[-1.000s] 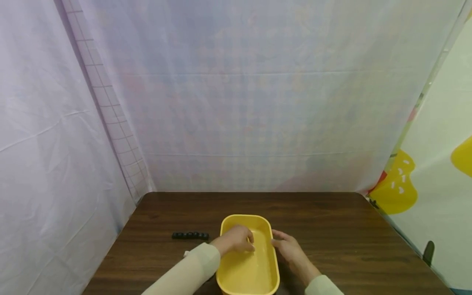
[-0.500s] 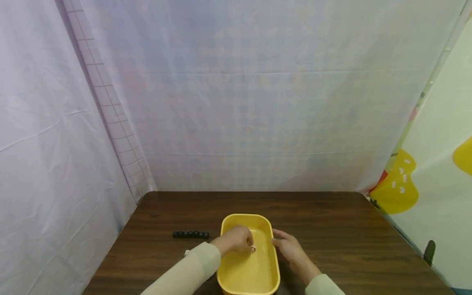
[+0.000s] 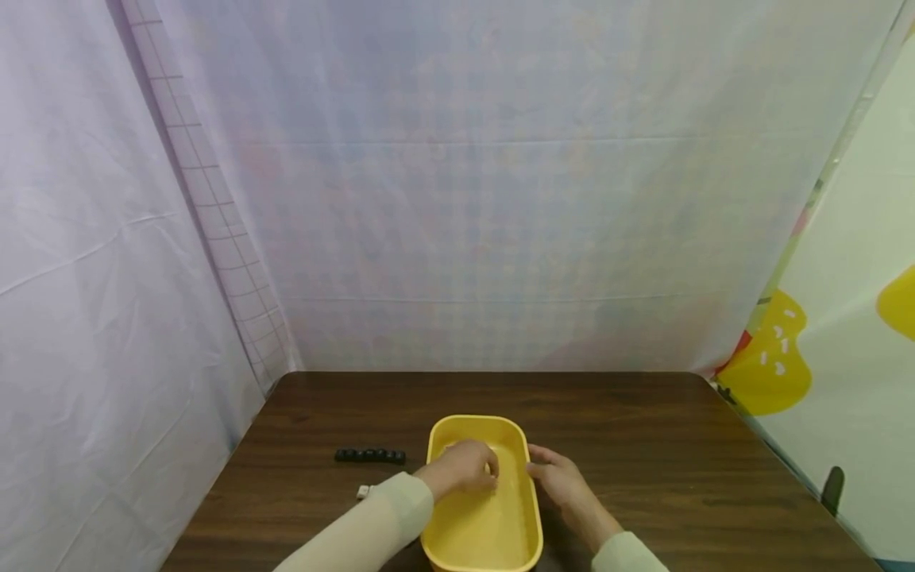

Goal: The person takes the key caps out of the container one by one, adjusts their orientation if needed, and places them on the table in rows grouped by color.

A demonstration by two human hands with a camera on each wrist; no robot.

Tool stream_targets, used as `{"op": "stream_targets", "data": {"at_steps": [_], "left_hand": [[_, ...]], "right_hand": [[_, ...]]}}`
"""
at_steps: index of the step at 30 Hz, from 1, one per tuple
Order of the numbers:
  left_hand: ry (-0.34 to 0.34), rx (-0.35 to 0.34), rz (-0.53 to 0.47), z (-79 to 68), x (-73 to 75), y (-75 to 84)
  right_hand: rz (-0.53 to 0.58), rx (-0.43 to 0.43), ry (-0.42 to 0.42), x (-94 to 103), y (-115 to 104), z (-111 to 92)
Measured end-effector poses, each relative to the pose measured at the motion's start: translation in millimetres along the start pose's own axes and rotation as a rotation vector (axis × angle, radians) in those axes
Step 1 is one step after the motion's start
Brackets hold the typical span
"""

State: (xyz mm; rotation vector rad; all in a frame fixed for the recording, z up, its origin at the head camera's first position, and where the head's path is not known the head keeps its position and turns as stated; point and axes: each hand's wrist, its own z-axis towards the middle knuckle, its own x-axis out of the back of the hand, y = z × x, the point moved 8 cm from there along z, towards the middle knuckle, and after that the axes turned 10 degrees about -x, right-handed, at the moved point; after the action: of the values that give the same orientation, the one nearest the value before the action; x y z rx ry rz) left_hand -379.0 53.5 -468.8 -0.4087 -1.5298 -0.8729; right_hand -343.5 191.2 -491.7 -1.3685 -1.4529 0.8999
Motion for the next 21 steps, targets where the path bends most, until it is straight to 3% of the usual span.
{"op": "stream_targets", "data": {"at_steps": [10,21], "left_hand": [[-0.002,-0.032,-0.004,-0.5,0.8,4.3],[0.001,0.086,-0.031,-4.5,1.2,-4.4]], "right_hand": [[-0.003,-0.007,0.014,1.2,0.6,0.4],[-0.013,-0.004,0.017,1.4,0.4,0.8]]}}
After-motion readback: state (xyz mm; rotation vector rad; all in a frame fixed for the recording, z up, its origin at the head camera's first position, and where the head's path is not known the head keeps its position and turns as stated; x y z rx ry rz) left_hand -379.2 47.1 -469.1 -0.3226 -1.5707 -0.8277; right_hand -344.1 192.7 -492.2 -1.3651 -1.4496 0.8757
